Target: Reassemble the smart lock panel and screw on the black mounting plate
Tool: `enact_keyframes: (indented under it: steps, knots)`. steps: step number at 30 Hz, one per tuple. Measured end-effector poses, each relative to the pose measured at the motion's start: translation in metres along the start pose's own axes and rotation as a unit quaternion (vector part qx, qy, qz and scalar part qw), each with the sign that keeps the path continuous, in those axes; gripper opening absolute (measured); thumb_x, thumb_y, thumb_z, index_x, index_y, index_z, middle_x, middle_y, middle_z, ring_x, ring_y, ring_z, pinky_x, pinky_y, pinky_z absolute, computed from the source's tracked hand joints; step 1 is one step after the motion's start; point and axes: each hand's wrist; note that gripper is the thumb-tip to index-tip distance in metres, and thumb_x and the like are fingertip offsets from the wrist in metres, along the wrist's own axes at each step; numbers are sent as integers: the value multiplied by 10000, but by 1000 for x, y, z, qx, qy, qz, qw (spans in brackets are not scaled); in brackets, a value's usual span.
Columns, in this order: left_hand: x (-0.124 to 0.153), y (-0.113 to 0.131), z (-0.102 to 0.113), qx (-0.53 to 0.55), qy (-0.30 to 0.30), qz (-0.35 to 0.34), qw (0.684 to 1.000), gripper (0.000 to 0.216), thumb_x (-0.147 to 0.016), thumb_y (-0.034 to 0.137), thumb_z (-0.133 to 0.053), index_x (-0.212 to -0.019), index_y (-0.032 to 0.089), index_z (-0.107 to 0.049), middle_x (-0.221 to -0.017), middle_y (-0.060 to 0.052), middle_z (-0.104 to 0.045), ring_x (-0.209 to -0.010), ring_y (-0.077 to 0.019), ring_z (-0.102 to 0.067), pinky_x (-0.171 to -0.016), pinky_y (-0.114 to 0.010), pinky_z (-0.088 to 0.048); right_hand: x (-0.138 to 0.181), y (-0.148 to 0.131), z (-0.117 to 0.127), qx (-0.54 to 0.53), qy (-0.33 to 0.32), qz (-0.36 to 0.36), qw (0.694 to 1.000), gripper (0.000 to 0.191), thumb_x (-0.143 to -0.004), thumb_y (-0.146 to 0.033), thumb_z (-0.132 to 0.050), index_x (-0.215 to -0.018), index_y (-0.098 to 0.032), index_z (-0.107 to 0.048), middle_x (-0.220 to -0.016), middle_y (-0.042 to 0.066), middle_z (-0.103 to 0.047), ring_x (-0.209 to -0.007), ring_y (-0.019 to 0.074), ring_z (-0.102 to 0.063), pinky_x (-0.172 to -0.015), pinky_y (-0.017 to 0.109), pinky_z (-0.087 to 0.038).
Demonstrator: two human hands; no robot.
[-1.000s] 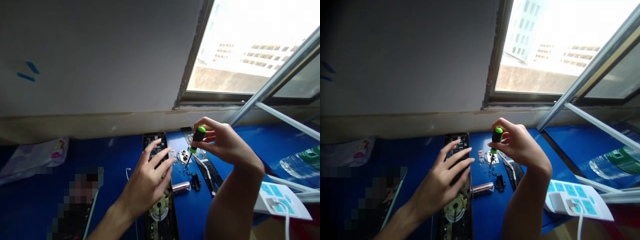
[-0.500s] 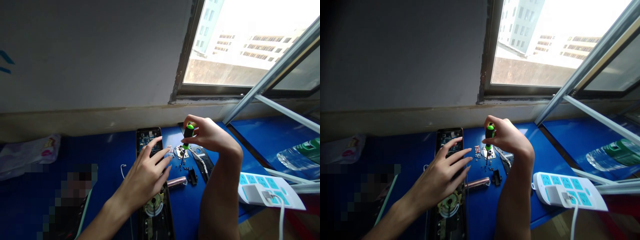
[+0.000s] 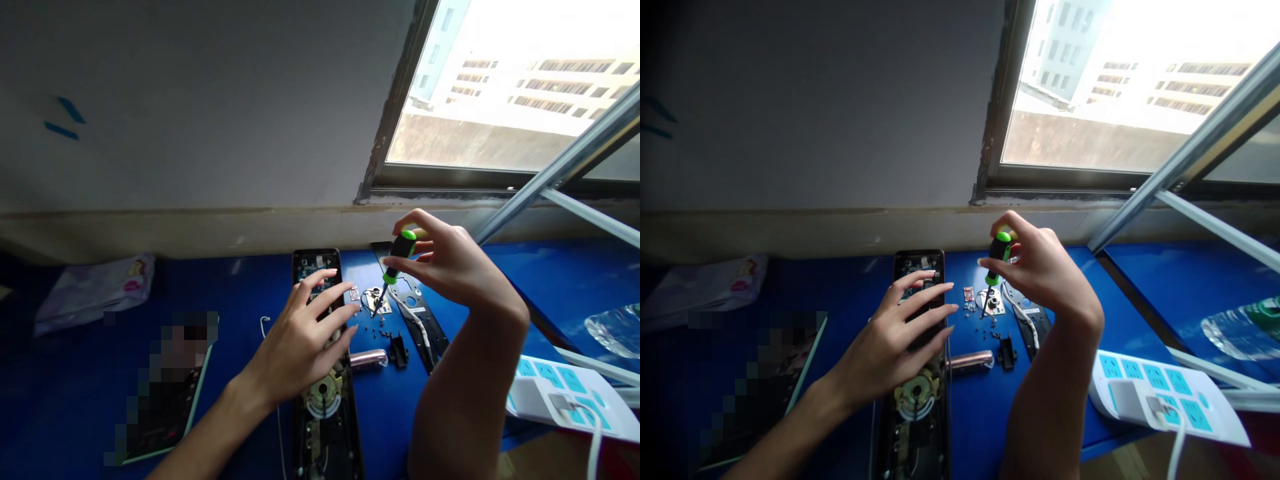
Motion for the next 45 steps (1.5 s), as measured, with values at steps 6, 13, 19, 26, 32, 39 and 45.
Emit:
enact_keyframes:
  steps: [6, 13, 19, 26, 32, 39, 45]
  knots:
    - [20, -16, 0, 58, 111, 42, 991, 329, -945, 227, -726, -1273, 259, -724, -1279, -98, -750, -1253, -320, -596, -1063, -547, -559, 5, -23, 2, -143, 118, 51, 981, 409, -826, -405, -882, -1121, -265, -635, -806, -23, -753, -722, 209, -796, -623, 314, -666]
    - [41, -25, -5, 98, 123, 44, 987, 436, -982, 391, -718, -1386, 239, -662, -1232, -107, -771, -1207, -318, -631, -1102, -546, -512, 0, -37, -11, -152, 257, 105, 949, 263, -930, -346, -791, -1147, -312, -648, -883, -13, -737, -814, 208, -797, -638, 335, -692]
    - [41, -21, -4, 58, 177, 76, 980, 294, -985, 332, -749, -1264, 242, -730, -1123, -63, -813, -1170, -284, -612, -1028, -456, -524, -8, -54, -28, -217, 220, 92, 947, 273, -909, -321, -789, -1118, -291, -616, -880, -22, -741, -794, 200, -791, -620, 330, -693]
    - [39, -22, -3, 35, 195, 93, 976, 113, -993, 272, -731, -1081, 284, -801, -949, -12, -844, -948, -232, -675, -890, -408, -560, -14, -67, -42, -250, 188, 90, 946, 297, -888, -295, -809, -1096, -286, -598, -846, -31, -747, -721, 186, -779, -657, 336, -715]
    - [39, -24, -1, 33, 202, 96, 974, 80, -1005, 312, -729, -984, 261, -787, -871, -3, -827, -850, -207, -674, -847, -395, -558, -15, -67, -43, -234, 198, 123, 944, 273, -908, -251, -790, -1098, -292, -598, -842, -39, -734, -743, 187, -781, -663, 351, -715]
    - [37, -21, -1, 42, 228, 95, 968, 122, -1029, 282, -696, -929, 239, -751, -814, 4, -798, -798, -188, -657, -817, -379, -544, -15, -59, -40, -198, 189, 162, 948, 292, -929, -291, -786, -1138, -313, -584, -890, -40, -743, -828, 205, -798, -685, 373, -719]
    - [37, -21, -1, 61, 248, 126, 959, 45, -973, 289, -779, -950, 253, -765, -792, 8, -783, -802, -188, -642, -756, -340, -566, -14, -55, -36, -172, 187, 165, 953, 306, -950, -342, -772, -1187, -337, -579, -909, -31, -754, -872, 231, -813, -715, 401, -726]
Point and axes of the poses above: each hand's wrist, its own x-axis away from the middle knuckle, its own z-axis out of the back of the hand, y = z × x
